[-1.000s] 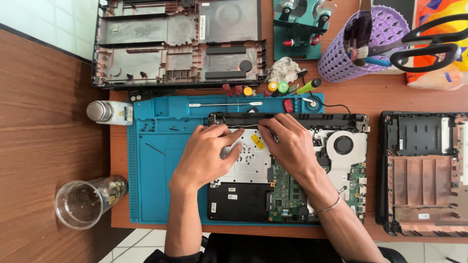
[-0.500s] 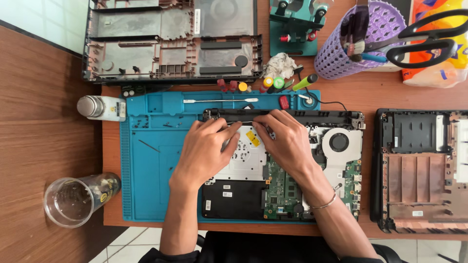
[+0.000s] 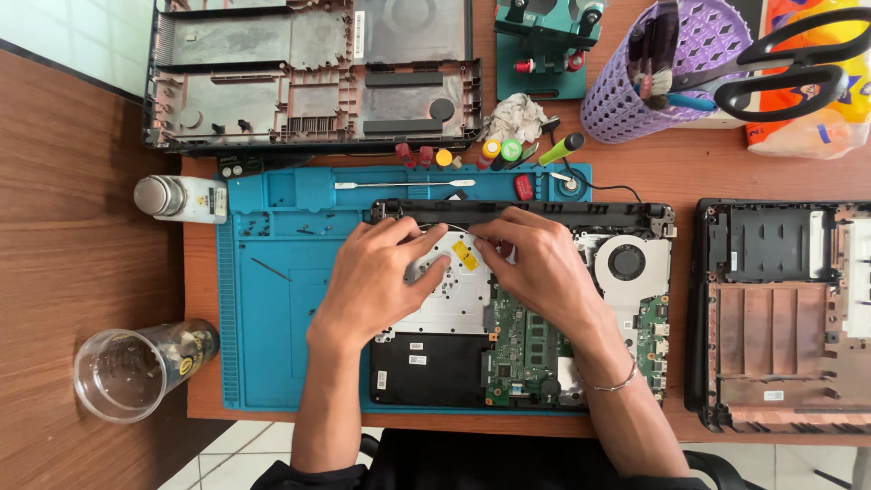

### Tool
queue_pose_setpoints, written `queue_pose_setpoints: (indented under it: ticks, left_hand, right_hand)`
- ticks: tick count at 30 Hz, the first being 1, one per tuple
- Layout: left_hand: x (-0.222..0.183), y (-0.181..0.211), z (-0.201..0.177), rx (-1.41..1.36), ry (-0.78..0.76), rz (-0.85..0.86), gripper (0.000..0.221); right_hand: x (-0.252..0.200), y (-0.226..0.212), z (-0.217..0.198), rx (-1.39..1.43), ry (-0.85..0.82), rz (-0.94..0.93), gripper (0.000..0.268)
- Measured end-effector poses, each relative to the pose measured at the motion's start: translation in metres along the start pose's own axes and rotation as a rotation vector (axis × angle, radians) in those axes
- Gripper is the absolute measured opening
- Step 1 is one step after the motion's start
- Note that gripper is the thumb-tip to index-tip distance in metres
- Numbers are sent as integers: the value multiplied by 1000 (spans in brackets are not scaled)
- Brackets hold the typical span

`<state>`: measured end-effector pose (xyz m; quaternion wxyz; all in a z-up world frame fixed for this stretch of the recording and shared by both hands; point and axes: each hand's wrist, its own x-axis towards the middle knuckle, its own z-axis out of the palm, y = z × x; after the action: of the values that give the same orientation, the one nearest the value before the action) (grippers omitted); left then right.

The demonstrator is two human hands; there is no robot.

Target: The person connects internal ribbon cables to a laptop motherboard using their hands and tweezers, then presses the components into place.

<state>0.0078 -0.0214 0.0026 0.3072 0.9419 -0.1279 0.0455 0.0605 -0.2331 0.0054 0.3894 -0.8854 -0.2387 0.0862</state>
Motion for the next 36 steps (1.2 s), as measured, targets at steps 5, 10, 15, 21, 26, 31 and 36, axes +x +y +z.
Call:
queue_pose_setpoints:
  ticks: [5,10,15,21,26,31,36]
  left_hand:
    - [3,6,1,7,-4,-7,35]
    - [3,8,0,14,-4,-2,35]
    - [2,7,3,38,1,15,36]
    - [2,7,8,114,15,66,35]
    - [3,9,11,118,11,92,39]
    - [3,15,13,78,-14,63,40]
    - [3,16,14,59,-8,57,39]
  right_hand:
    - [-2,1,-4,34,-18,5,21]
    - [-5,2,-4,50,-26,-34,22]
    - [-5,1,-4,58,-36,-29,20]
    - [-3,2,-6,101,-8,-23,18]
    - [-3,3,-5,110,18,11,16]
    - [-3,4,1,111,88,-2,14]
    - [-1,6,8,72,198,-128,16]
